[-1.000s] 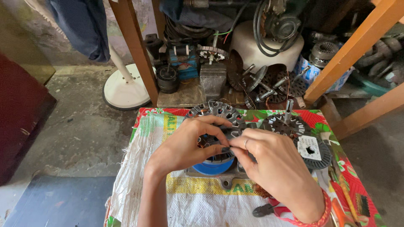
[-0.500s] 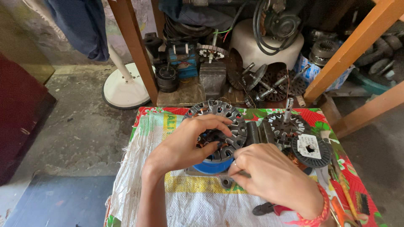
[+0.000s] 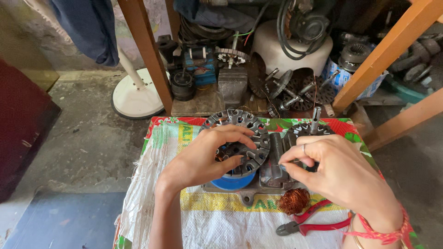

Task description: The person winds copper wire by hand into the slots of a motor armature core. The person repeatedly threads the wire through the slots and pulls it tight, then briefly handles a separate wound coil component before returning to the armature.

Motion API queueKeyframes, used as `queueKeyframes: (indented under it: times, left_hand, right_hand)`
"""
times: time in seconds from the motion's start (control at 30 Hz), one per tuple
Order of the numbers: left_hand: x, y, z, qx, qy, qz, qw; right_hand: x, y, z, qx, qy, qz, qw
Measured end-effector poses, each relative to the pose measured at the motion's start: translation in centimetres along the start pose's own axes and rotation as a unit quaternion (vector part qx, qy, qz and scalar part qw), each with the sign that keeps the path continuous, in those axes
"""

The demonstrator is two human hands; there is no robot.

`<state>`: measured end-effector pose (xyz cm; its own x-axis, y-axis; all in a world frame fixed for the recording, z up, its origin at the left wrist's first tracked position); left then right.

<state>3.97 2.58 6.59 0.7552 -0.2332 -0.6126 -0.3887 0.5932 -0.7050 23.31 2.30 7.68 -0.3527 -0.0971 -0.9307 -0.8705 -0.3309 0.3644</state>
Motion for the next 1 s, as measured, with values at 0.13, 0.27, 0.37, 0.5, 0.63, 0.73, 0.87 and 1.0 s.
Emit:
queueKeyframes:
  times: [0.13,0.27,0.37,0.5,0.63,0.73,0.87,1.0]
  left_hand:
    - [0.0,0.0,0.0,0.0,0.001,-0.002,1.0]
    - [0.1,0.1,0.0,-0.005,0.001,-0.002,1.0]
    - [0.2,0.1,0.0,-0.004,0.003,0.0,1.0]
    - [0.2,0.2,0.1,-0.004,0.005,0.005,1.0]
    - [0.2,0.2,0.0,-0.005,0.008,0.005,1.0]
    - [0.1,0.2,0.1,-0.007,0.006,0.007,1.0]
    - [0.0,0.3,0.1,-0.012,0.003,0.007,1.0]
    - [0.0,0.6,0.1,-0.018,0.002,-0.002,1.0]
  right_hand:
    - [-0.2,1.2,0.0,-0.056,-0.021,0.035,0.998]
    - [0.3,1.6,0.2,-0.08,-0.006,0.054,0.995]
    - [-0.3,1.6,-0.2,-0.087,-0.038,0.068,0.993]
    - [-1.7,1.8,-0.9,-0.09,-0.107,0.076,0.987]
    - [-3.5,2.6,-1.9,-0.137,-0.191,0.13,0.963]
    - [-4.5,3.0,-2.6,-0.162,-0.241,0.126,0.949]
    - [-4.6,2.9,-2.5,-0.156,-0.251,0.125,0.947]
    - [-4.6,2.5,-2.0,-0.114,-0.241,0.124,0.956]
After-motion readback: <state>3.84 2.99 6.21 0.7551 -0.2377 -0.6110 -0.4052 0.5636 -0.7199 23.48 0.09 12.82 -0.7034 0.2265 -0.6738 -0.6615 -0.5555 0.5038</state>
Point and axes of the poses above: each hand's wrist, its own z-axis towards the middle knuckle, its own x-axis out of the palm, y = z × x, the point moved 8 cm from there along z, towards the middle knuckle, and after that the axes turned 4 degrees about -x, right-handed, at the moved point
